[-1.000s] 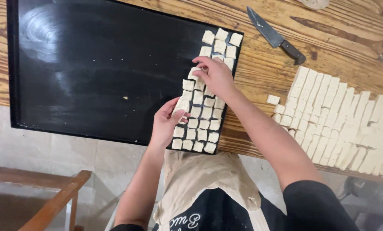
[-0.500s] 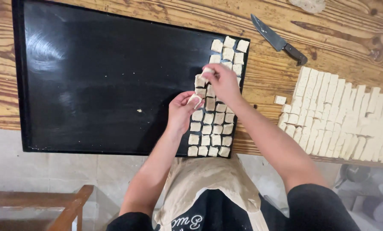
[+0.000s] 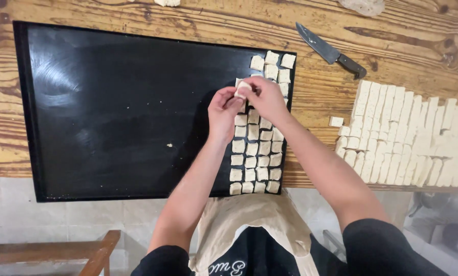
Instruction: Cleaning a baking tray with a cloth and arranging small pieces of dough in neat rows on it.
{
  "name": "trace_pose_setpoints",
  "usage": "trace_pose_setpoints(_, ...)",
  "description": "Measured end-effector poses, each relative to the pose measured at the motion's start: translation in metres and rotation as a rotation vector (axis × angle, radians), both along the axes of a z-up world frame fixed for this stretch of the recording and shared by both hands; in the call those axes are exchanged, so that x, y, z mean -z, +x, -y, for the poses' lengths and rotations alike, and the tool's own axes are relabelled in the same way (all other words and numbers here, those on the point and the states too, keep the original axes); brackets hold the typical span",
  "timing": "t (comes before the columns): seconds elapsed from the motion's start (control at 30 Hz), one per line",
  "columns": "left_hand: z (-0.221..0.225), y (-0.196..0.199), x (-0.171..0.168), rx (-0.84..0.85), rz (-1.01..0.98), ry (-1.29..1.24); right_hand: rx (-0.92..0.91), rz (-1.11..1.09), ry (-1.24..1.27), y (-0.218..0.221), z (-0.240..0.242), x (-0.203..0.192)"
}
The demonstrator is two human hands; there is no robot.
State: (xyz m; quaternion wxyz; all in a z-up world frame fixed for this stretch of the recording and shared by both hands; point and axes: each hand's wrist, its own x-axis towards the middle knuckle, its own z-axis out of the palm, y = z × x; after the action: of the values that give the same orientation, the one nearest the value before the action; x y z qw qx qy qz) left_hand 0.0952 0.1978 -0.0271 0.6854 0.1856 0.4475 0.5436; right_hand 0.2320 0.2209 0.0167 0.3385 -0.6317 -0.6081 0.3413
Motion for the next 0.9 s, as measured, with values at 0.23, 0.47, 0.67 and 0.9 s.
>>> trace_pose_setpoints(0.23,-0.030,-0.022,-0.025,0.186,-0.318,0.188,-0.090,0.509,0.095,0.015,-0.052,0.022)
trace_pose_setpoints(0.47,-0.047,-0.029,-0.027,0.296,-0.854,0.425,0.150,0.382,0.181,0.032,-0.020,-0.029)
trace_pose_setpoints(0.67,-0.076,-0.010,-0.019,0.548,-1.529,0.681,0.288,0.793,0.066,0.171,0.104,-0.018)
trace_pose_setpoints(0.9,-0.072,-0.029,-0.054,0.419,-1.339,0.810,0.146,0.905,-0.069,0.233,0.183,0.001)
